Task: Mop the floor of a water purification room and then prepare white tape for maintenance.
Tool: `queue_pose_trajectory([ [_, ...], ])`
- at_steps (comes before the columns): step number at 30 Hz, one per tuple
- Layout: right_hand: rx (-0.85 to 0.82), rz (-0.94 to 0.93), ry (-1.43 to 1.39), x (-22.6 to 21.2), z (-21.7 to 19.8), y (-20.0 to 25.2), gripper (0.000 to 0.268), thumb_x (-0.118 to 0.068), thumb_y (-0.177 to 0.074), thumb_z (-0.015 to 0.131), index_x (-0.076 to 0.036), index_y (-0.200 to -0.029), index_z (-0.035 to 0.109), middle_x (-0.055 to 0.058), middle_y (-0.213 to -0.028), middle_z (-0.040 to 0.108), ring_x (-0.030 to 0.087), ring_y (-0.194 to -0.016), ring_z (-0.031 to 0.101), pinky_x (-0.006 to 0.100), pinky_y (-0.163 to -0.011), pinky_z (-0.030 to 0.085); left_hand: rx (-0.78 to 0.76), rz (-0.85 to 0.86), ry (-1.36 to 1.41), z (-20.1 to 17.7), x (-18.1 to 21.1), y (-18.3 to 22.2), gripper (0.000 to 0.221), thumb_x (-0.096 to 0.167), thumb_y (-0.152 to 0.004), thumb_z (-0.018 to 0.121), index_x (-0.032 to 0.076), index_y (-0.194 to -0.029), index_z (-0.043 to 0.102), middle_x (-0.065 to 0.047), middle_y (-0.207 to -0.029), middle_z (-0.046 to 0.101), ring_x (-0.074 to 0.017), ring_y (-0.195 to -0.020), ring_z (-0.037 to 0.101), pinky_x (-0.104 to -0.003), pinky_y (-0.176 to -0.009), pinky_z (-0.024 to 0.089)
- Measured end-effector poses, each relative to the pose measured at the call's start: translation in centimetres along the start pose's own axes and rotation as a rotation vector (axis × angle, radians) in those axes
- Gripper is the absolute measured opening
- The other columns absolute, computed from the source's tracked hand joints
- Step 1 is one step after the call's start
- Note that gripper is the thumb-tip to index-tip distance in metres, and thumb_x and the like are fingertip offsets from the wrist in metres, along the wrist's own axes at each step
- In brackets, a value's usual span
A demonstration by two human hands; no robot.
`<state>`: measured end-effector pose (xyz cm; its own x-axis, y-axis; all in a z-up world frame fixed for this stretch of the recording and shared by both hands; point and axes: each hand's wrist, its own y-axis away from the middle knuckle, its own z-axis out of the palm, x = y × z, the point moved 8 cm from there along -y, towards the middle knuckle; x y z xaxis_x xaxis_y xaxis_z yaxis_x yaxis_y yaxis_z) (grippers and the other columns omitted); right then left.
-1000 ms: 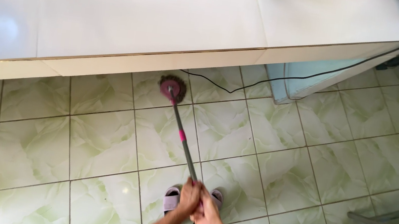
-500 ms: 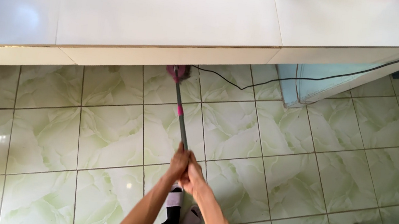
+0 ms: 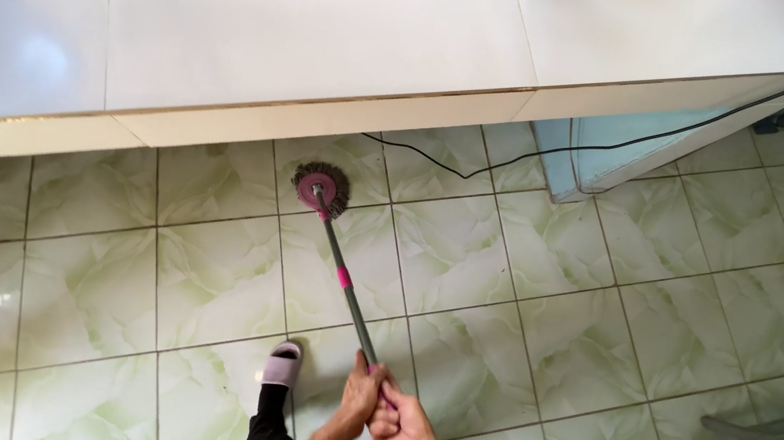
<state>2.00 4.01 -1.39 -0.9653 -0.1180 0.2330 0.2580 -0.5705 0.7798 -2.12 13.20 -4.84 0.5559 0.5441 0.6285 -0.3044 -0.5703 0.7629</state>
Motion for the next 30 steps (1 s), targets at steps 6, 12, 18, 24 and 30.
queue_pose_trajectory([
  [6,-0.073,-0.088,0.094,-1.4,10.6,-13.4,0.015,-0.027,-0.102,0.054,-0.033,-0.1,0.069,-0.01,-0.053,0.032,0.003,-0.039,0.023,0.019,-0.034,0.019,0.152,0.15,-0.021,-11.7,8.0,-8.6,0.071,0.044,-0.091,0.063,0.012,-0.152,0.047,-0.017,-0.091,0.077,-0.0275,-0.08,0.072,-0.041,-0.07,0.057],
  [12,-0.077,-0.247,0.178,2.0,15.0,-18.8,0.016,-0.039,-0.104,0.057,-0.029,-0.1,0.069,-0.01,-0.051,0.035,0.004,-0.038,0.026,0.02,-0.033,0.02,0.164,0.039,-0.207,-18.2,7.8,-11.5,0.072,0.044,-0.092,0.055,0.022,-0.158,0.036,-0.021,-0.099,0.075,-0.0328,-0.088,0.072,-0.046,-0.082,0.056],
  [18,-0.057,-0.068,0.12,11.9,7.5,-13.9,0.039,-0.056,-0.102,0.063,-0.026,-0.077,0.056,-0.01,-0.049,0.037,0.006,-0.035,0.028,0.023,-0.032,0.022,0.031,0.352,-0.255,-17.2,-3.2,-7.2,0.068,0.047,-0.102,0.042,0.009,-0.154,0.018,-0.034,-0.107,0.068,-0.0517,-0.097,0.067,-0.059,-0.086,0.049],
  [24,0.15,-0.103,0.102,13.3,10.8,-12.4,0.024,-0.036,-0.103,0.053,-0.039,-0.091,0.073,-0.01,-0.049,0.034,0.004,-0.035,0.025,0.02,-0.032,0.018,-0.039,0.056,-0.349,-19.3,-2.2,-5.6,0.063,0.044,-0.098,0.041,0.013,-0.151,0.029,-0.035,-0.102,0.07,-0.0526,-0.095,0.068,-0.058,-0.087,0.05],
  [30,-0.009,-0.146,0.096,8.5,17.1,-21.8,0.044,-0.047,-0.106,0.058,-0.024,-0.069,0.051,-0.009,-0.051,0.04,0.004,-0.037,0.03,0.021,-0.032,0.019,0.051,0.306,-0.289,-24.1,7.1,-12.8,0.046,0.041,-0.097,0.049,0.007,-0.127,0.049,-0.029,-0.097,0.072,-0.0472,-0.092,0.07,-0.056,-0.081,0.054],
])
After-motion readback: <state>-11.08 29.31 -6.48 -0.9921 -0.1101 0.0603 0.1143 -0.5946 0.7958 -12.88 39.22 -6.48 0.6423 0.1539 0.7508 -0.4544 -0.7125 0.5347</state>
